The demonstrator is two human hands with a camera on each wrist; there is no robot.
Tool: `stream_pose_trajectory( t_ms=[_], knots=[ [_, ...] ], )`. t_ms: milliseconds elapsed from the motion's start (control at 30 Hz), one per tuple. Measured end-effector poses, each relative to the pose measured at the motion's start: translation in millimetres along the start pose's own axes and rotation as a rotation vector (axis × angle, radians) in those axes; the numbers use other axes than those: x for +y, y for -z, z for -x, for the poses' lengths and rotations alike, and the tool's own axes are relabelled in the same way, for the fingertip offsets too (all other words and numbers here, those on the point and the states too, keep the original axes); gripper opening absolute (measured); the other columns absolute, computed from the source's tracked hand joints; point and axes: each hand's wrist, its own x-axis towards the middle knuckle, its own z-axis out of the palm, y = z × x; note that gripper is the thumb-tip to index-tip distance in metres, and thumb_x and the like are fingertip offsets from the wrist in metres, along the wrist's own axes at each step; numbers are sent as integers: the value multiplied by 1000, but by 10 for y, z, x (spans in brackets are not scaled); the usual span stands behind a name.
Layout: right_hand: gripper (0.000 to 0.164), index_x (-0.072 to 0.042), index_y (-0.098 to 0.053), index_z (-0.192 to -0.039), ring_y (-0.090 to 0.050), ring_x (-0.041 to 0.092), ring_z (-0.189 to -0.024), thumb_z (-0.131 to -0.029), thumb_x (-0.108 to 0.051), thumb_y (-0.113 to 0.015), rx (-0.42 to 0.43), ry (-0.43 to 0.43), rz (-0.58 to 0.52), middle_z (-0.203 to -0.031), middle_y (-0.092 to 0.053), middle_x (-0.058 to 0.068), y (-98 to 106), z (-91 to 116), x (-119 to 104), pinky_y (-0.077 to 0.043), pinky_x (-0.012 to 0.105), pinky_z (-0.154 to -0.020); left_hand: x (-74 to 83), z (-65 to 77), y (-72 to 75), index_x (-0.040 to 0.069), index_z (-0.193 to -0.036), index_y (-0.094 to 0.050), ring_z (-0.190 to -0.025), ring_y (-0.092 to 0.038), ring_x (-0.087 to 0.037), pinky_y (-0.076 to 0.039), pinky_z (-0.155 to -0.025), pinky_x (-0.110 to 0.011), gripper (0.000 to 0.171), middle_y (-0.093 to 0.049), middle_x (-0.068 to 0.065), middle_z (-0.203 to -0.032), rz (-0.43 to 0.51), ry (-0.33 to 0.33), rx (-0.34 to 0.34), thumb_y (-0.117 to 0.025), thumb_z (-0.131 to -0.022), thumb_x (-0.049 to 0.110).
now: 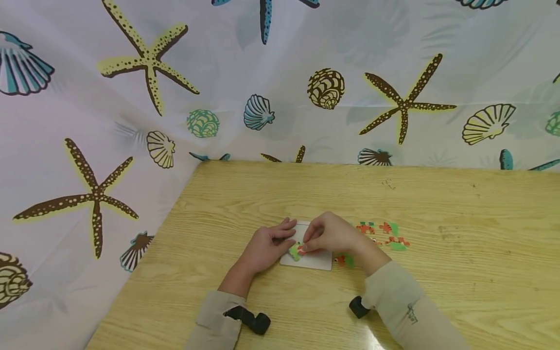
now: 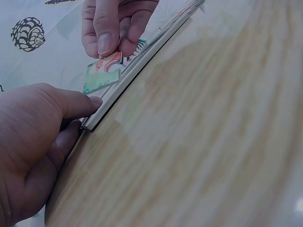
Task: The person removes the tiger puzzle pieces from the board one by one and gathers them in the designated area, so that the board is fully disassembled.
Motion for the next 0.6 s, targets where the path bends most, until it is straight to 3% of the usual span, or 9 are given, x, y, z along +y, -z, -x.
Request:
stream_pose_trajectory(
  t_ms=[133,333,500,600],
  knots=[
    [8,-2,-76,-91,-68,11,-72,-90,-7,-81,0,19,-29,-81,-76,3,19,13,35,-54,24,-70,-2,-2,-5,-4,-128,-71,-148,-43,-23,-39,-118,-43,32,-59,-5,-148,10,1,20,-73,-97,6],
    [8,-1,-76,-94,-72,12,-74,-91,-7,-80,10,-4,-81,-82,-77,3,-18,52,136,-56,25,-70,-35,49,-42,-6,-130,-69,-149,-41,-25,-38,-118,-44,33,-58,-7,-149,22,2,-14,-71,-99,5],
    [11,0,-76,-97,-75,16,-77,-93,-9,-79,39,6,-127,-85,-78,6,-29,31,108,-58,27,-73,-19,39,-22,-6,-127,-71,-147,-44,-25,-40,-117,-44,31,-61,-7,-147,14,-19,27,-70,-98,2],
    [11,3,-75,-98,-75,16,-77,-93,-7,-78,37,-7,-152,-86,-78,9,-12,37,83,-60,28,-74,-7,8,-7,-6,-128,-70,-148,-43,-25,-40,-117,-43,31,-60,-7,-147,14,-22,17,-70,-98,3]
  ],
)
